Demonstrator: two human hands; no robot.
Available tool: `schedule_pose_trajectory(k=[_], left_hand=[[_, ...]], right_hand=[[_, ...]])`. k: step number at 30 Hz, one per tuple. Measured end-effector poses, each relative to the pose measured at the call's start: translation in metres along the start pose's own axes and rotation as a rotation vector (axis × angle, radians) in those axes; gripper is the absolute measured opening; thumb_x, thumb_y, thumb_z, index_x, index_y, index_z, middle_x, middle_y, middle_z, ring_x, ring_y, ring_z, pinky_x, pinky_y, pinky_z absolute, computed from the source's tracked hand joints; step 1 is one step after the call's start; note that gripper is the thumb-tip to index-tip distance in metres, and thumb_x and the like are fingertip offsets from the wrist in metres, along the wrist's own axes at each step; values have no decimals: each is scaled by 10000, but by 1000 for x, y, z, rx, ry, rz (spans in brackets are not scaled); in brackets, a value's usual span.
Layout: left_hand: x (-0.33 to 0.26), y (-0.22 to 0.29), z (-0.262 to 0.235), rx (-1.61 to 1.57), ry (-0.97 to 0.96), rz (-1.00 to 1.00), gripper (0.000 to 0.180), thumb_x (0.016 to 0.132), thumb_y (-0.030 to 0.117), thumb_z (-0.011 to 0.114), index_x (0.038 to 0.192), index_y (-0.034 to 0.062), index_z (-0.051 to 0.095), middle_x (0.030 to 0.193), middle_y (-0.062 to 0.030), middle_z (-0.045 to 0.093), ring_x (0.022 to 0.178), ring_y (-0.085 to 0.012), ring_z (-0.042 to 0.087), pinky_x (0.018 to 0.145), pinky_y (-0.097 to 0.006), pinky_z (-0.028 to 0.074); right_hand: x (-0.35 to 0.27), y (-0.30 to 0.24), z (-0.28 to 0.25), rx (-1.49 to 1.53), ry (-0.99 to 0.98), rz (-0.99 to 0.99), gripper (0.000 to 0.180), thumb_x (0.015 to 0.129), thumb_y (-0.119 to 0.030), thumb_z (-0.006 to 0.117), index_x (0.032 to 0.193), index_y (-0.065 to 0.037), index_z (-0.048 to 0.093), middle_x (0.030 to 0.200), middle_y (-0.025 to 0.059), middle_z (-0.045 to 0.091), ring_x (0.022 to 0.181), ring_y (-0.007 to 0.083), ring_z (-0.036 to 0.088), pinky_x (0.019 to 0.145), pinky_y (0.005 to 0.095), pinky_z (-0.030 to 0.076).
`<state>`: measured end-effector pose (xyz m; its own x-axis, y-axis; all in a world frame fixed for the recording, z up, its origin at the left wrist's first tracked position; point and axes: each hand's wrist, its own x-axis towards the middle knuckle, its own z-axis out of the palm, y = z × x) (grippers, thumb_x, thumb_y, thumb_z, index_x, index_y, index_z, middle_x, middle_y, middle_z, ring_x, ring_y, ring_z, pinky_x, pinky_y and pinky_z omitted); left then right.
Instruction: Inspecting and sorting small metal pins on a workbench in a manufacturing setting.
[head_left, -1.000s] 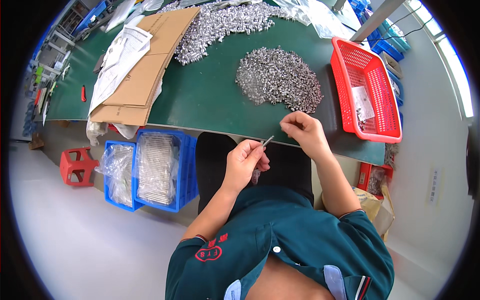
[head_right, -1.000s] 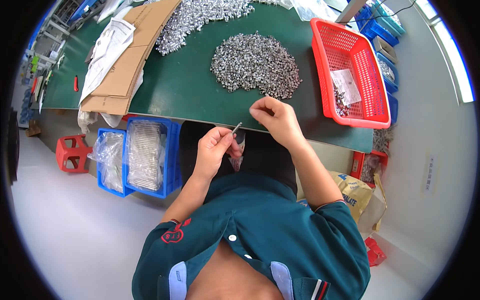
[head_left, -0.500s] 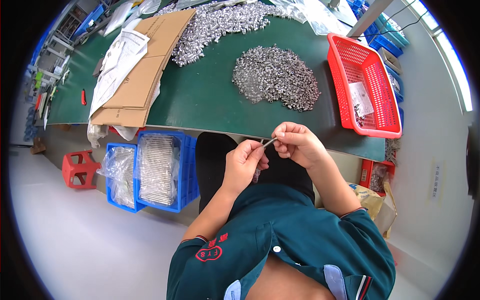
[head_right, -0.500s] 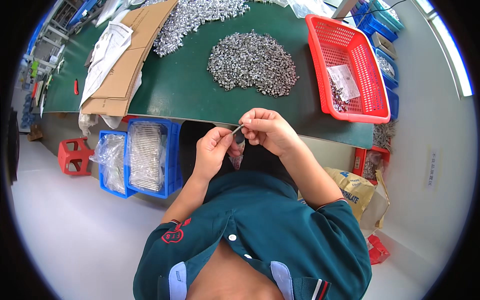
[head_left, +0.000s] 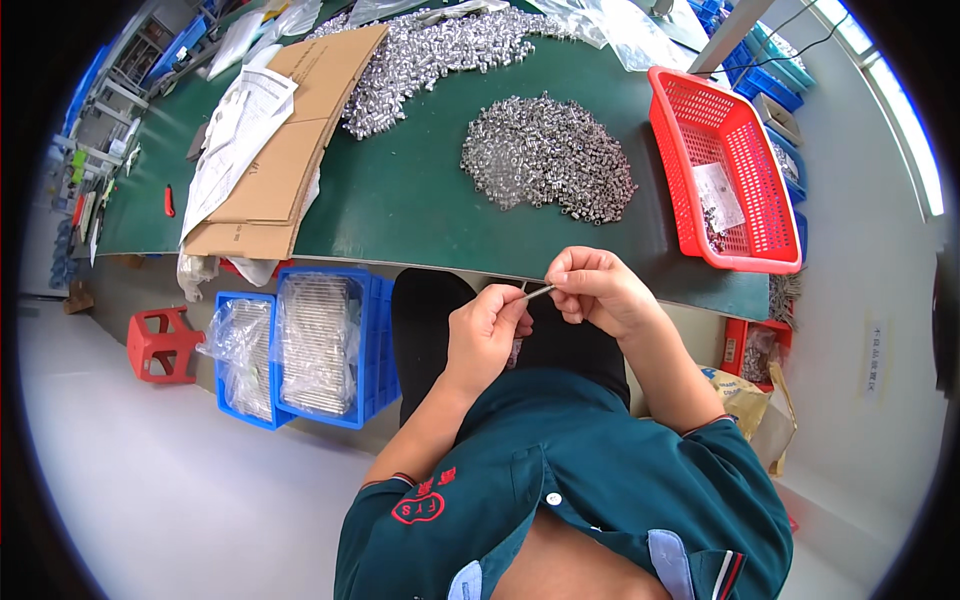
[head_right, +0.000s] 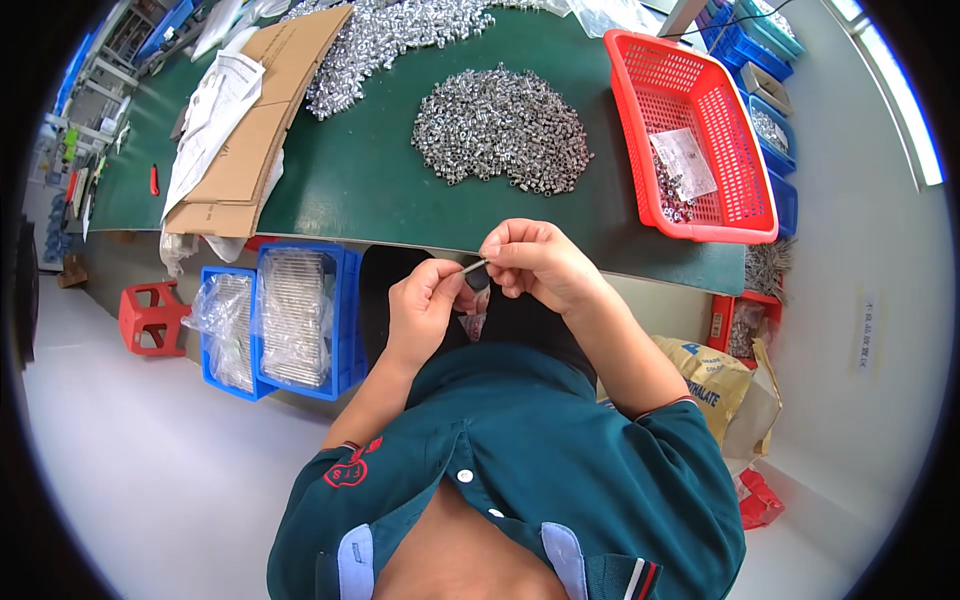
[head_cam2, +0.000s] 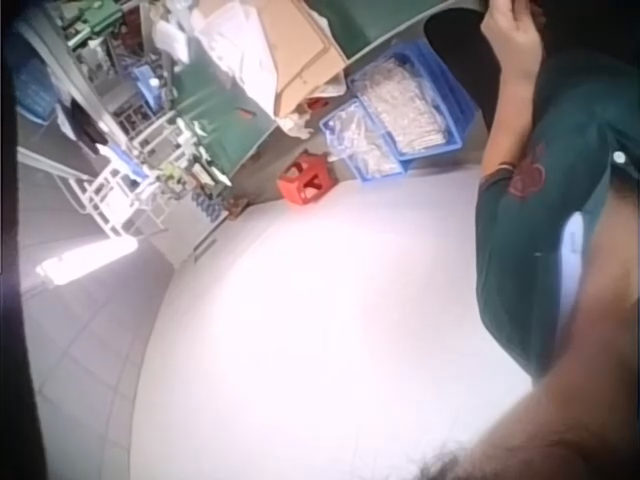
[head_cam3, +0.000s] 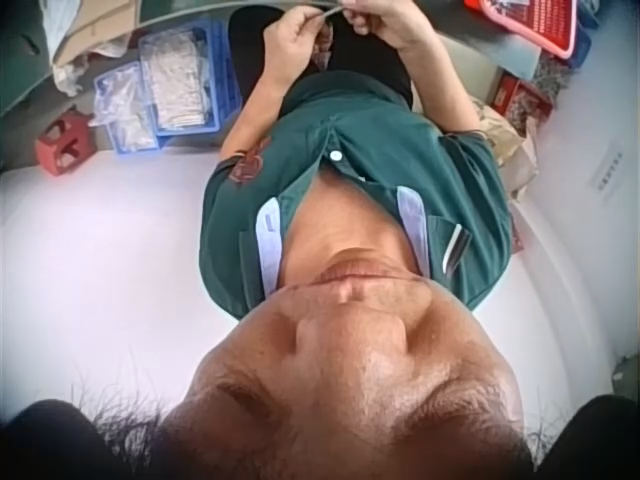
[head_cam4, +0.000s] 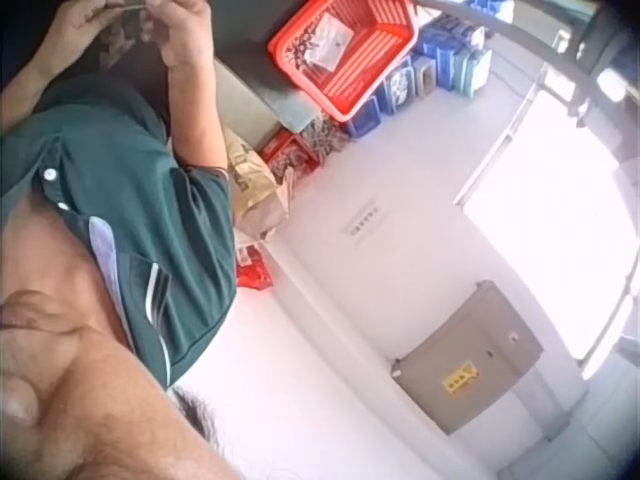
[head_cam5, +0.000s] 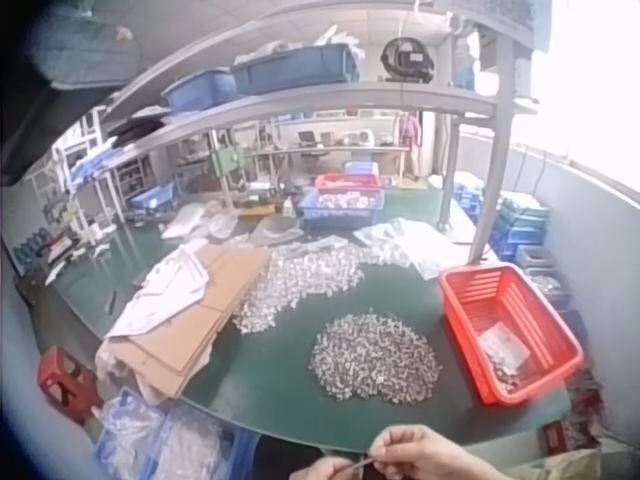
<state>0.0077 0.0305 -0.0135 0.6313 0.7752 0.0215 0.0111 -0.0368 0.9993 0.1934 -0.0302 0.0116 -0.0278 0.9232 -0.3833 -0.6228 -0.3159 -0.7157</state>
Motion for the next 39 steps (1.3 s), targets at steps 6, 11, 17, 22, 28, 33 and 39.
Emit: schedule_pose_trajectory(k=[6, 11, 17, 22, 28, 33, 39], left_hand=[[0, 2, 1, -101, -17, -30, 100, 926, 57, 544, 908, -27, 595, 706, -56, 628, 622, -113, 633, 571, -240, 529], [-2, -4, 3, -88, 2, -11, 97, 926, 57, 543, 908, -22, 597, 689, -49, 623, 609, -106, 626, 560, -232, 519], [0, -10, 1, -304, -71, -104, 118, 943, 86, 527, 929, -16, 585, 703, -58, 622, 588, -113, 612, 535, -229, 505], [3, -10, -1, -445, -81, -208, 142, 954, 128, 527, 940, -7, 566, 698, -68, 612, 566, -127, 600, 530, -238, 509], [5, -7, -2, -486, -109, -257, 162, 951, 159, 537, 920, 4, 568, 691, -76, 615, 557, -143, 605, 519, -246, 506], [3, -15, -4, -815, -278, -354, 183, 924, 196, 578, 906, 14, 571, 661, -91, 607, 526, -182, 582, 490, -276, 479], [0, -7, 3, -693, -241, -328, 176, 938, 190, 558, 918, 16, 567, 687, -88, 613, 539, -171, 598, 487, -270, 490]], right_hand=[[0, 9, 9, 252, -94, -33, 70, 892, -108, 590, 867, -47, 564, 693, 21, 521, 594, 100, 465, 498, 247, 369], [-2, 9, 10, 141, -27, -50, 71, 892, -109, 588, 869, -47, 562, 687, 12, 513, 590, 102, 451, 503, 258, 377], [-1, 15, 16, 233, -65, -120, 89, 909, -123, 570, 886, -38, 581, 717, 13, 532, 616, 102, 487, 532, 249, 407], [-4, 1, 20, -187, 174, -232, 228, 954, -203, 530, 1052, -13, 610, 791, 22, 587, 654, 84, 503, 579, 219, 413], [0, 1, 19, -660, 212, -389, 115, 867, -40, 637, 971, 6, 623, 821, 2, 599, 725, 56, 544, 653, 208, 462], [-4, -1, 12, -736, 127, -445, 64, 862, -17, 632, 918, 8, 615, 804, 4, 597, 716, 61, 541, 651, 210, 462], [-8, -9, 16, -702, 105, -389, 65, 852, -31, 645, 888, 18, 622, 757, 14, 618, 728, 55, 563, 662, 228, 478]])
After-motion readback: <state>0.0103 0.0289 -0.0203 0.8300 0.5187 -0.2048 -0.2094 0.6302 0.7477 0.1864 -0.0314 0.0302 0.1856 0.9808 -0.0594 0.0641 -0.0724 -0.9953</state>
